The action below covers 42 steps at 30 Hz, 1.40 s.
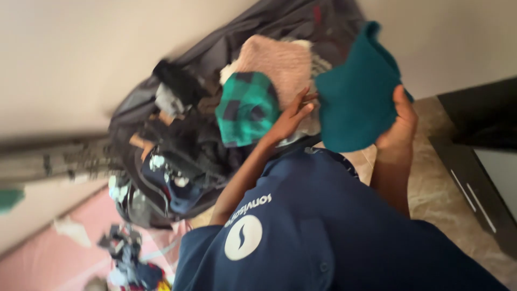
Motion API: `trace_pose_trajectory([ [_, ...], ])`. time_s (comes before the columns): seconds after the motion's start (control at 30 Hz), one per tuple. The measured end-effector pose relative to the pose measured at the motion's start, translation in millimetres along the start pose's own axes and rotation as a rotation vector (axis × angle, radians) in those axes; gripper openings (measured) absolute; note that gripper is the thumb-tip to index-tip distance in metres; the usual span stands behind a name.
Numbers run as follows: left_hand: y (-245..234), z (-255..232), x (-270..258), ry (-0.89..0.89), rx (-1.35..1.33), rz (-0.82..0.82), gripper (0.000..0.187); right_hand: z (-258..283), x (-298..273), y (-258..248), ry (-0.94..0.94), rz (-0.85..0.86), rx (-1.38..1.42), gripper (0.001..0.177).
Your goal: Sort and organize various clothing items, hats, beanies, and socks by placing them into a drawer.
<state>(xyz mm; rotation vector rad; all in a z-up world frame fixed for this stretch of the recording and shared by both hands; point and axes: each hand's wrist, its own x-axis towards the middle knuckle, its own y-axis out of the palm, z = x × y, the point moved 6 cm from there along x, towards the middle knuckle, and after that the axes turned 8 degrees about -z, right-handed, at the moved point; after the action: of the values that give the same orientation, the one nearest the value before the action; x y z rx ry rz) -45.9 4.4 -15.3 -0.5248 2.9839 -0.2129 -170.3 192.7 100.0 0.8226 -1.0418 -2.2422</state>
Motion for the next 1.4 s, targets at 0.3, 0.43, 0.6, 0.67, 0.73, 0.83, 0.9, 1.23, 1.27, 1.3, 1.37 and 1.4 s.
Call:
trace_pose_trajectory([
  [0.3, -4, 50, -58, -0.276, -1.162, 0.088, 0.083, -42, 8, 12, 0.042, 0.128, -0.068, 0.064],
  [0.43, -61, 28, -90, -0.133, -1.257, -0.174, 0.061, -59, 19, 35, 0.168, -0.012, -0.062, 0.062],
  [0.6, -166, 1, -190, 0.009, -1.238, -0.552, 0.058, -94, 18, 36, -0.050, 0.048, -0.678, 0.057],
  [0.67, -194, -22, -232, 0.072, -1.188, -0.690, 0.058, -123, 11, 49, -0.006, 0.095, -0.888, 0.061],
  [0.73, -213, -44, -269, 0.179, -1.158, -0.803, 0.058, -147, 10, 62, -0.294, 0.291, -1.173, 0.062],
  [0.83, -225, -58, -300, 0.279, -1.163, -0.843, 0.056, -174, 6, 83, -0.351, 0.425, -1.472, 0.051],
  [0.9, -230, -59, -319, 0.307, -1.194, -0.887, 0.055, -189, -1, 120, -0.652, 0.593, -1.731, 0.071],
  [1.23, -243, -46, -353, 0.281, -1.180, -0.901, 0.052, -205, 84, 23, -0.613, 0.312, -1.551, 0.047],
  [1.27, -237, -42, -349, 0.275, -1.190, -0.906, 0.052, -192, 72, 42, -0.606, 0.313, -1.562, 0.047],
  [1.3, -231, -38, -345, 0.241, -1.150, -0.924, 0.050, -175, 63, 58, -0.538, 0.247, -1.444, 0.037],
  [1.37, -227, -38, -335, 0.219, -1.101, -0.947, 0.049, -155, 59, 75, -0.475, 0.194, -1.317, 0.029],
  [1.4, -225, -42, -327, 0.211, -1.101, -0.930, 0.048, -150, 65, 64, -0.273, 0.117, -1.017, 0.034],
])
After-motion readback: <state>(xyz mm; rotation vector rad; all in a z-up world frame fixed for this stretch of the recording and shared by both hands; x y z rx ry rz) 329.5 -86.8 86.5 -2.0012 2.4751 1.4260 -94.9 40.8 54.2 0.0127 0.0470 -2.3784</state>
